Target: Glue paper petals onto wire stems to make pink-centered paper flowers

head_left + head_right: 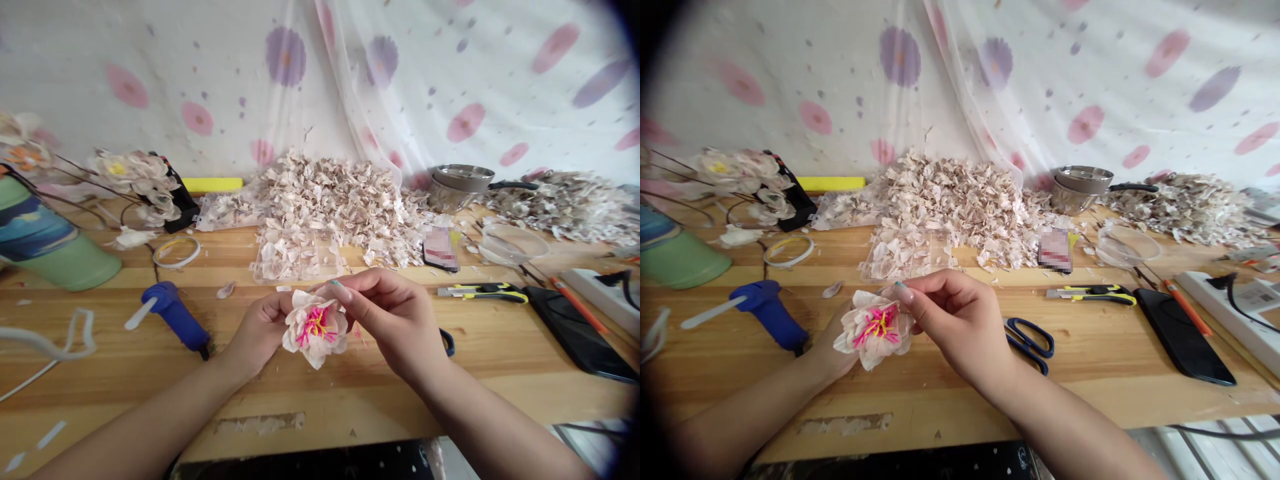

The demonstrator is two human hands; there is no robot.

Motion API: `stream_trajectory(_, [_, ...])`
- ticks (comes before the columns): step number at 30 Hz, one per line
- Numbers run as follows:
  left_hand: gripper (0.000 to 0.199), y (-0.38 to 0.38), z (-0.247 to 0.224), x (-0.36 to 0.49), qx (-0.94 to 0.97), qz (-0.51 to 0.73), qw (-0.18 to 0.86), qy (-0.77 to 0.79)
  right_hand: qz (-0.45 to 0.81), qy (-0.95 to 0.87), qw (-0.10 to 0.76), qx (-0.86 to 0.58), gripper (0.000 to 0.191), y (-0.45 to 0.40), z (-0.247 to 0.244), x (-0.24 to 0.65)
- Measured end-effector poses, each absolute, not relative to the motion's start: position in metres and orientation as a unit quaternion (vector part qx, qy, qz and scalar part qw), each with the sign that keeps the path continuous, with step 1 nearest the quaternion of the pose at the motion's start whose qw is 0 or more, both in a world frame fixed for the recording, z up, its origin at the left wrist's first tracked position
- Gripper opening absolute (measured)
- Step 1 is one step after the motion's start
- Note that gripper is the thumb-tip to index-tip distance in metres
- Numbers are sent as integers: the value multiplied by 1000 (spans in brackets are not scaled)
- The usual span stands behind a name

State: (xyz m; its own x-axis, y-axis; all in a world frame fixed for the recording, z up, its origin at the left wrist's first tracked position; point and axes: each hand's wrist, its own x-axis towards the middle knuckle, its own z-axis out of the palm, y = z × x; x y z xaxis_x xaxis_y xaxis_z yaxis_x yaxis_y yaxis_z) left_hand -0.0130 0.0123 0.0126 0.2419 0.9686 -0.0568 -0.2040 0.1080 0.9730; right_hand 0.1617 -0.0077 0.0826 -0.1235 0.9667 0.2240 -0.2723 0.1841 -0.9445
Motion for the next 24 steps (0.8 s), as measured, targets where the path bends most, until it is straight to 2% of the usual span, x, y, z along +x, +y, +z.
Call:
stream_trajectory(6, [45,11,13,-15,445,475,639,409,568,-498,570,-325,8,-5,83,161])
stream_trajectory(13, [44,13,6,-17,446,475,638,411,564,-494,575,-328,17,-5,83,160])
stream_trajectory(24, [46,11,13,-16,442,484,637,405,587,-484,565,-321,12,-3,82,161])
